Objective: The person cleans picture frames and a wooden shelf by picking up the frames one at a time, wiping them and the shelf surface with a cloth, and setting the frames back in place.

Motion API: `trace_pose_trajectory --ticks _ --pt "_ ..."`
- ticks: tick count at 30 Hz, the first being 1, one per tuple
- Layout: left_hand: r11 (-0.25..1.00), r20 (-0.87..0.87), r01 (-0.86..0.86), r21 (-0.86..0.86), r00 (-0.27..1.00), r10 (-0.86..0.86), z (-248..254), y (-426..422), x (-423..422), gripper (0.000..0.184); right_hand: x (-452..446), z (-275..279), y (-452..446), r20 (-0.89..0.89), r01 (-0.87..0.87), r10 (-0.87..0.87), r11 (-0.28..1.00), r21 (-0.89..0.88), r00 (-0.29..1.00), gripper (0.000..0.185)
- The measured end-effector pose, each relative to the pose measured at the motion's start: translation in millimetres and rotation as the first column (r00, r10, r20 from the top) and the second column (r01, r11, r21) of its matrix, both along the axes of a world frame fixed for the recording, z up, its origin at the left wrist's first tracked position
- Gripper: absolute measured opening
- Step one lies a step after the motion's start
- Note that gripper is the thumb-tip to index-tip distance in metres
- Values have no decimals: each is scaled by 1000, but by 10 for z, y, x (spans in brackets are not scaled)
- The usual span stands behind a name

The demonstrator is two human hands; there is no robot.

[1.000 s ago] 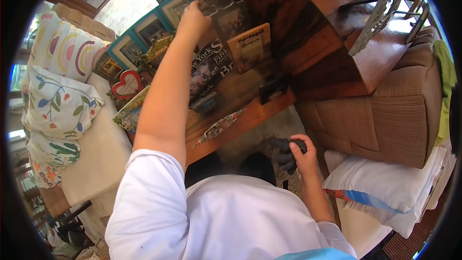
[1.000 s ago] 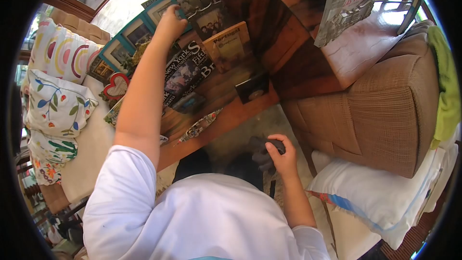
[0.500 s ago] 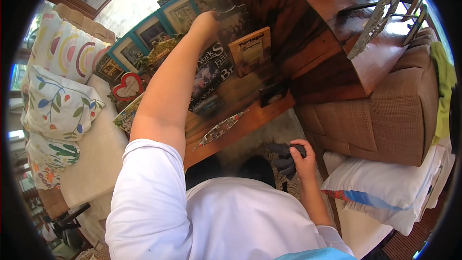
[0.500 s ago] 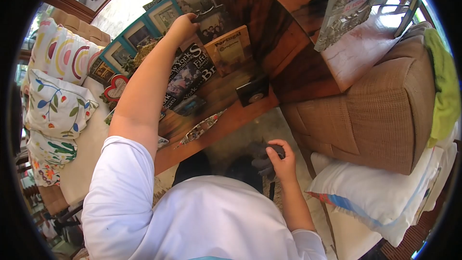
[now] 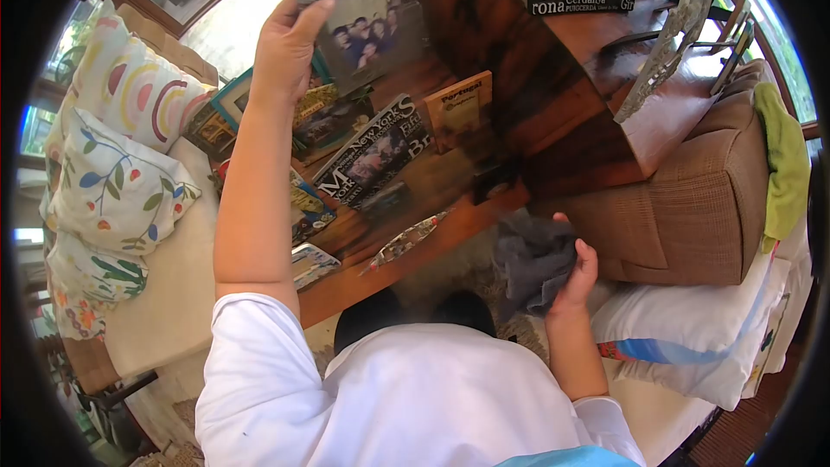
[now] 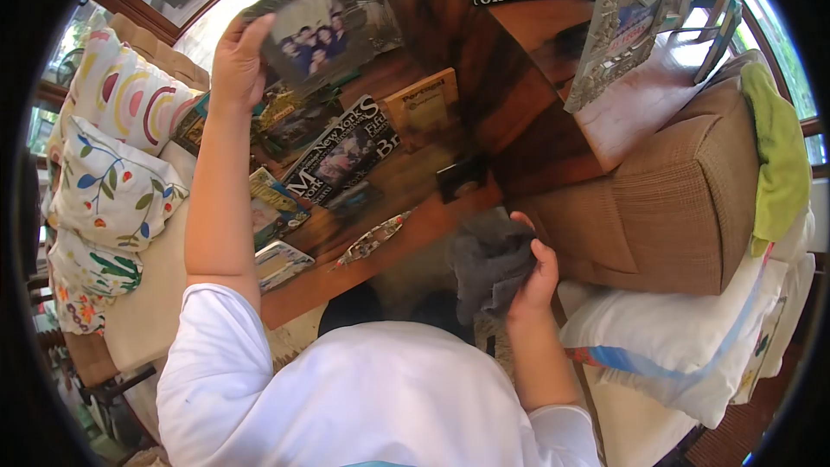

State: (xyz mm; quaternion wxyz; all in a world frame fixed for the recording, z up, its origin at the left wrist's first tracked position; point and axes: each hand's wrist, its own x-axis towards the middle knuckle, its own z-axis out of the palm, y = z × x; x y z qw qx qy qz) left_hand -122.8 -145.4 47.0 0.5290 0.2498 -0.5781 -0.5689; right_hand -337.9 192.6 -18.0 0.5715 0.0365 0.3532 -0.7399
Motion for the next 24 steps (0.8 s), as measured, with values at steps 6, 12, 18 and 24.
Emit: trace_pose_trajectory --ticks 6,12,18,24 --pt "937 -220 109 332 975 -35 71 839 42 24 14 467 -302 -375 -110 -12 947 -302 927 54" --pt "702 -337 333 630 931 -139 -261 1563 -315 32 55 619 -582 -851 65 -319 944 -323 418 48" --pt "604 -352 382 699 920 -174 -349 1771 -559 15 5 293 -477 -954 -156 -72 987 -26 -291 40" --pt "586 -283 342 734 939 -194 -528 1889 -587 19 -197 256 -207 -987 -82 -30 996 -17 -159 33"
